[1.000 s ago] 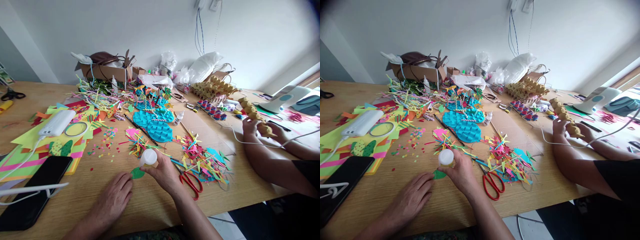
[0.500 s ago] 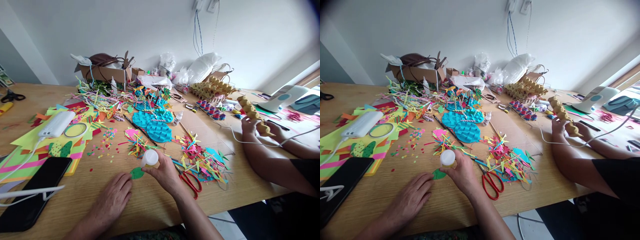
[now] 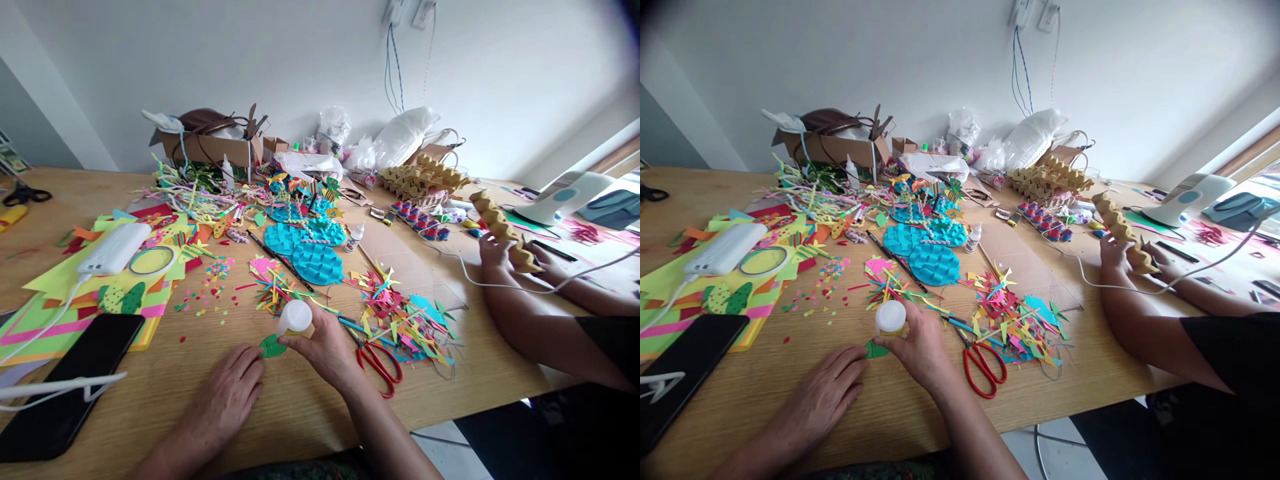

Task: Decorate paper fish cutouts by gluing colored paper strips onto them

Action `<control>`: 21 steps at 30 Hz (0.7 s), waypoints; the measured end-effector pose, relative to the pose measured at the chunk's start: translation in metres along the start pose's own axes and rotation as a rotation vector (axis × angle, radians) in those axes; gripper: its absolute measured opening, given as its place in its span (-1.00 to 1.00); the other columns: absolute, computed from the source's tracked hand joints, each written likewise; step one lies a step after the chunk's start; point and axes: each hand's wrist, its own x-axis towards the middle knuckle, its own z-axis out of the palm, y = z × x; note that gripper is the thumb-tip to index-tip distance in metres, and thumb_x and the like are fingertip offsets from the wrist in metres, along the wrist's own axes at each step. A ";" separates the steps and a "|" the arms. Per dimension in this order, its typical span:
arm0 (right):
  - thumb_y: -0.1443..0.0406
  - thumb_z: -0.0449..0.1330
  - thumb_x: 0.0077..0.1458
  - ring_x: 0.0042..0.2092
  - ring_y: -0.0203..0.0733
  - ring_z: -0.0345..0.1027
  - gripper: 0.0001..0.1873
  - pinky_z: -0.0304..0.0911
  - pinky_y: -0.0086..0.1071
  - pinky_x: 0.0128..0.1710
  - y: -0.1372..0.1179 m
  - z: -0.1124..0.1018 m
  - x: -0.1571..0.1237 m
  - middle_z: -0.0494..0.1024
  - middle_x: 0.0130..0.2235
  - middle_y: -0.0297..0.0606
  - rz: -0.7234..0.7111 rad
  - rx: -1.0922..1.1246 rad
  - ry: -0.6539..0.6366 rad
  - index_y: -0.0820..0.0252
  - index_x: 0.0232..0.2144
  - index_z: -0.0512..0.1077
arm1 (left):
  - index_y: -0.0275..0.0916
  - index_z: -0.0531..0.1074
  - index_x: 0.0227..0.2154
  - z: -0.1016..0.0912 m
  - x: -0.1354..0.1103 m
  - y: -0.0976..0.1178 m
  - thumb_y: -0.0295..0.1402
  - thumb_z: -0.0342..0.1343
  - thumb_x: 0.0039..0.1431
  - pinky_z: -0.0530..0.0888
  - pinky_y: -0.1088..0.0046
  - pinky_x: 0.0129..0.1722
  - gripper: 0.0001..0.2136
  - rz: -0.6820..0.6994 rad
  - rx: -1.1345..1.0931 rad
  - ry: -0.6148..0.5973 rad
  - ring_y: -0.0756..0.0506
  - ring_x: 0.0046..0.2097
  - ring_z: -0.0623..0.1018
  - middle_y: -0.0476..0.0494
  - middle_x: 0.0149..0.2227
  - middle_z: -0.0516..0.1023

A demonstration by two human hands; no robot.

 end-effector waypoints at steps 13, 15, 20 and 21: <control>0.19 0.28 -0.11 -0.26 -0.15 0.35 -0.71 0.21 -0.39 -0.29 0.005 -0.003 -0.005 0.50 -0.30 -0.29 -0.013 0.003 0.002 0.17 -0.31 0.39 | -0.22 0.40 -0.28 0.002 -0.002 -0.001 -0.52 -0.15 0.17 0.43 0.36 -0.06 -0.78 0.007 0.006 0.016 -0.09 -0.12 0.45 -0.10 -0.19 0.49; 0.18 0.28 -0.11 -0.25 -0.14 0.35 -0.72 0.21 -0.38 -0.29 0.005 -0.003 -0.005 0.50 -0.29 -0.28 -0.019 0.012 -0.006 0.17 -0.32 0.39 | -0.22 0.39 -0.26 0.003 -0.003 -0.002 -0.51 -0.15 0.17 0.43 0.36 -0.06 -0.77 0.008 -0.002 0.015 -0.09 -0.11 0.45 -0.09 -0.18 0.49; 0.19 0.27 -0.10 -0.30 -0.16 0.33 -0.73 0.20 -0.38 -0.32 0.003 -0.002 -0.005 0.49 -0.33 -0.29 -0.004 -0.012 0.008 0.17 -0.33 0.37 | -0.22 0.39 -0.26 0.002 -0.003 -0.002 -0.52 -0.16 0.17 0.42 0.35 -0.04 -0.77 0.001 -0.015 -0.009 -0.09 -0.10 0.44 -0.10 -0.17 0.48; 0.19 0.27 -0.11 -0.31 -0.17 0.33 -0.73 0.20 -0.38 -0.32 0.002 -0.002 -0.004 0.49 -0.33 -0.29 -0.009 -0.020 0.005 0.17 -0.34 0.37 | -0.22 0.39 -0.27 0.002 -0.003 -0.002 -0.52 -0.16 0.17 0.42 0.35 -0.05 -0.77 0.002 -0.016 -0.007 -0.09 -0.10 0.44 -0.10 -0.17 0.48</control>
